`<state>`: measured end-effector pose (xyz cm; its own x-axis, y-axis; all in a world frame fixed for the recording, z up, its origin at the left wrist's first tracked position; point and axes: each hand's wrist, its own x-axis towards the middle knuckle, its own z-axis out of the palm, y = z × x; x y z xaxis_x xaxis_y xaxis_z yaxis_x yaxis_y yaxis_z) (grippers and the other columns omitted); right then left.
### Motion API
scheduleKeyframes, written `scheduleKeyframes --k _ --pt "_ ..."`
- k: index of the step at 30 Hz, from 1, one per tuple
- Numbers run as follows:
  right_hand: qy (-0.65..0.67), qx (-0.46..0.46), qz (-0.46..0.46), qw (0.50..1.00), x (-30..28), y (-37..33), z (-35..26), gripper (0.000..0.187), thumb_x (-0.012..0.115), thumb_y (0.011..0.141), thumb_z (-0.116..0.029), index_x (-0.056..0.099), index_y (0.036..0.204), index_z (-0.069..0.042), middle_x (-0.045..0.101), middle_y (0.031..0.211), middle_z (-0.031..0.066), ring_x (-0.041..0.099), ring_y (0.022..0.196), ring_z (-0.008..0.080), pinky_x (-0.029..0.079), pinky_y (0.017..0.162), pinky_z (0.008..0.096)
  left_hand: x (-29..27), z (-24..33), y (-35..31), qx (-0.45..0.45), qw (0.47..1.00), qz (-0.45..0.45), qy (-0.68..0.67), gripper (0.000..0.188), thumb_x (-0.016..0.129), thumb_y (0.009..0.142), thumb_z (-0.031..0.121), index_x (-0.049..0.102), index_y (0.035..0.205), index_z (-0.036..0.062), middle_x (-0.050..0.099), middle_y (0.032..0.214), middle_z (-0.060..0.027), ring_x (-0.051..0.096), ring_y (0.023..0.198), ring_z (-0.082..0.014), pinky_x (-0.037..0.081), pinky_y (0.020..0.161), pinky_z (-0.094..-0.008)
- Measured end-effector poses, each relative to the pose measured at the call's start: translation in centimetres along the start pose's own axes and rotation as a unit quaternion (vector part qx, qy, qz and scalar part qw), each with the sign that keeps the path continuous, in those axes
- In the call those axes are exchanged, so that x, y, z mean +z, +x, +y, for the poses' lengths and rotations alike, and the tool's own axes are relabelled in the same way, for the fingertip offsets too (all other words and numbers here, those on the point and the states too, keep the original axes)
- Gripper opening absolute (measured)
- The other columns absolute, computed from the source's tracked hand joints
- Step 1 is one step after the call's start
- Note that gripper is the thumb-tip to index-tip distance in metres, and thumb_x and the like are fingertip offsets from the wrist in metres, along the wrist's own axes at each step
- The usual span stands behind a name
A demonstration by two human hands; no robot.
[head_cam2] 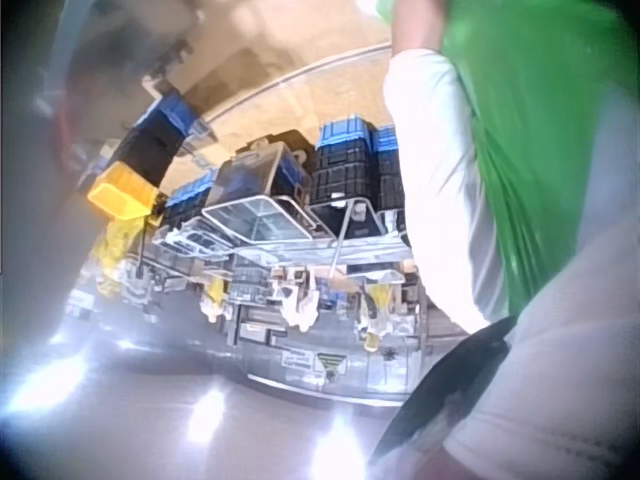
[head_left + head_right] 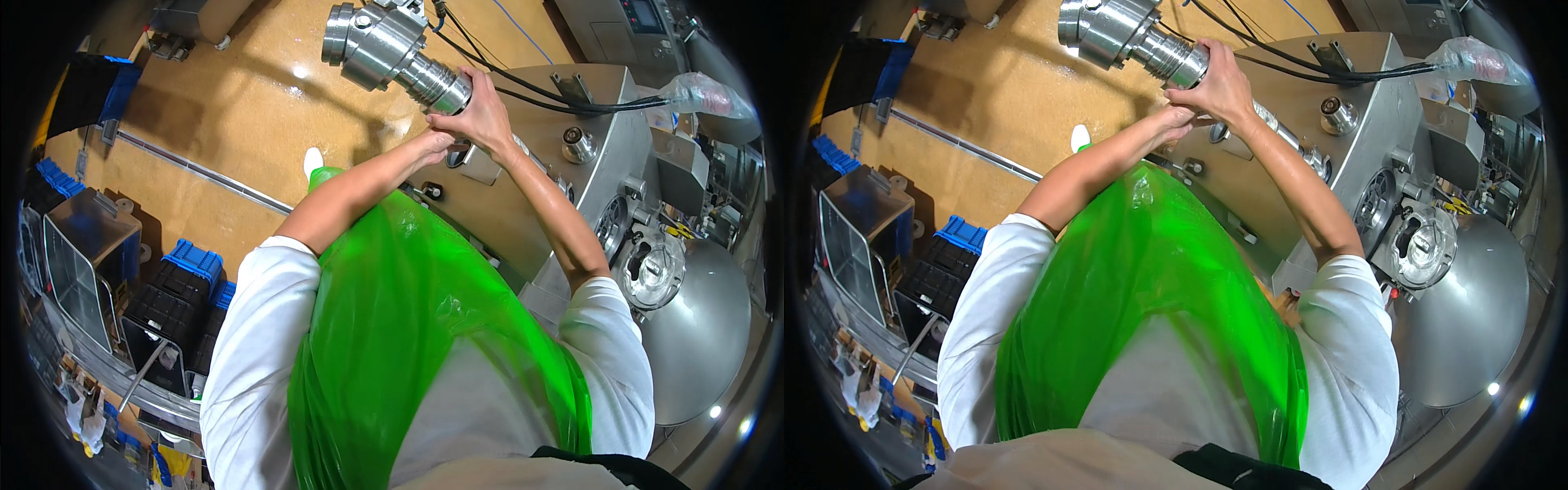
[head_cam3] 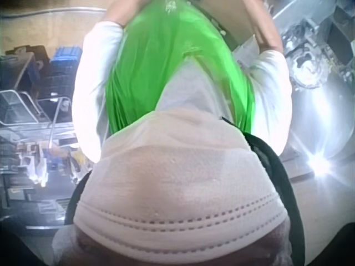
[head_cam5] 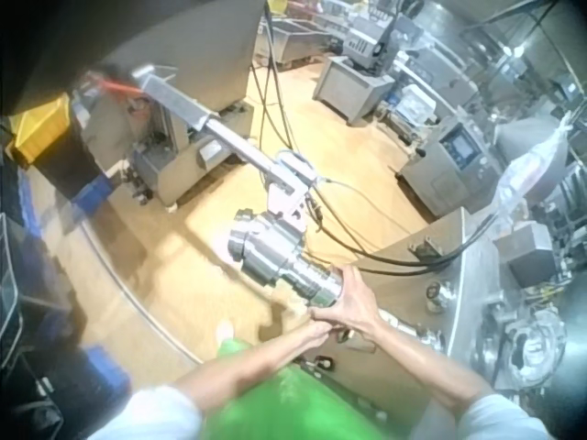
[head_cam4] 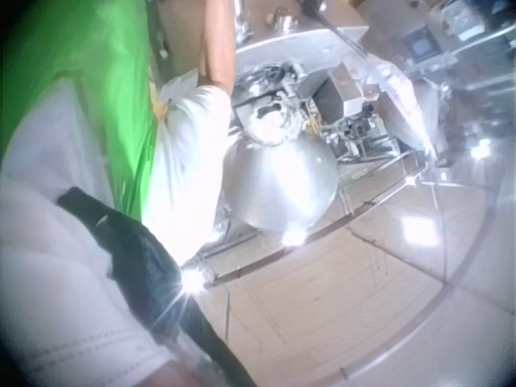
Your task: The person assembles a stainless steel pipe system on a large industrial machine. They attach cylindrical pipe sections, tighten connections with a wrench, and secure a long curved pipe using tape. The person also connects a blue hose to the assembly.
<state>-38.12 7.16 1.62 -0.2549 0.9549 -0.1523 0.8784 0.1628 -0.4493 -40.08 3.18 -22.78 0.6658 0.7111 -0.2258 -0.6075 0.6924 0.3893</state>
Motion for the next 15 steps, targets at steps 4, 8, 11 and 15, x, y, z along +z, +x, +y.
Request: scheduleKeyframes --k 4,8,11,15 --pt "0.000 0.005 0.008 1.000 -0.2 -0.5 1.6 0.102 0.086 0.053 -0.048 0.045 0.131 0.003 0.054 0.123 0.0211 0.057 0.113 0.0323 0.047 0.095 0.0405 6.2 4.5 -4.2 -0.041 0.995 0.078 0.036 0.041 0.066 0.090 0.011 0.051 0.126 0.0234 0.054 0.124 0.0053 0.053 0.114 -0.0141 0.048 0.090 -0.0429" --pt "0.003 0.007 0.013 1.000 -0.1 -0.8 1.4 0.103 0.087 0.053 -0.047 0.043 0.132 0.004 0.054 0.124 0.0215 0.057 0.114 0.0321 0.047 0.095 0.0406 6.7 4.5 -4.4 -0.050 0.995 0.080 0.036 0.039 0.072 0.087 0.016 0.053 0.121 0.0216 0.057 0.119 0.0061 0.054 0.109 -0.0135 0.050 0.088 -0.0408" --pt "-0.003 0.003 0.014 1.000 0.1 -1.1 0.9 0.101 0.085 0.054 -0.047 0.044 0.131 0.003 0.053 0.125 0.0215 0.057 0.114 0.0334 0.047 0.095 0.0410 4.8 2.9 -3.5 -0.032 0.998 0.054 0.027 0.041 0.074 0.086 0.015 0.053 0.120 0.0199 0.058 0.116 0.0059 0.056 0.108 -0.0140 0.053 0.085 -0.0391" --pt "-0.018 -0.004 0.020 1.000 0.4 -0.9 1.8 0.100 0.085 0.054 -0.048 0.045 0.131 0.002 0.054 0.125 0.0213 0.057 0.114 0.0339 0.048 0.094 0.0409 4.3 2.4 -3.3 -0.031 0.998 0.062 0.003 0.041 0.075 0.085 0.013 0.053 0.119 0.0196 0.059 0.114 0.0056 0.058 0.107 -0.0152 0.054 0.083 -0.0393"
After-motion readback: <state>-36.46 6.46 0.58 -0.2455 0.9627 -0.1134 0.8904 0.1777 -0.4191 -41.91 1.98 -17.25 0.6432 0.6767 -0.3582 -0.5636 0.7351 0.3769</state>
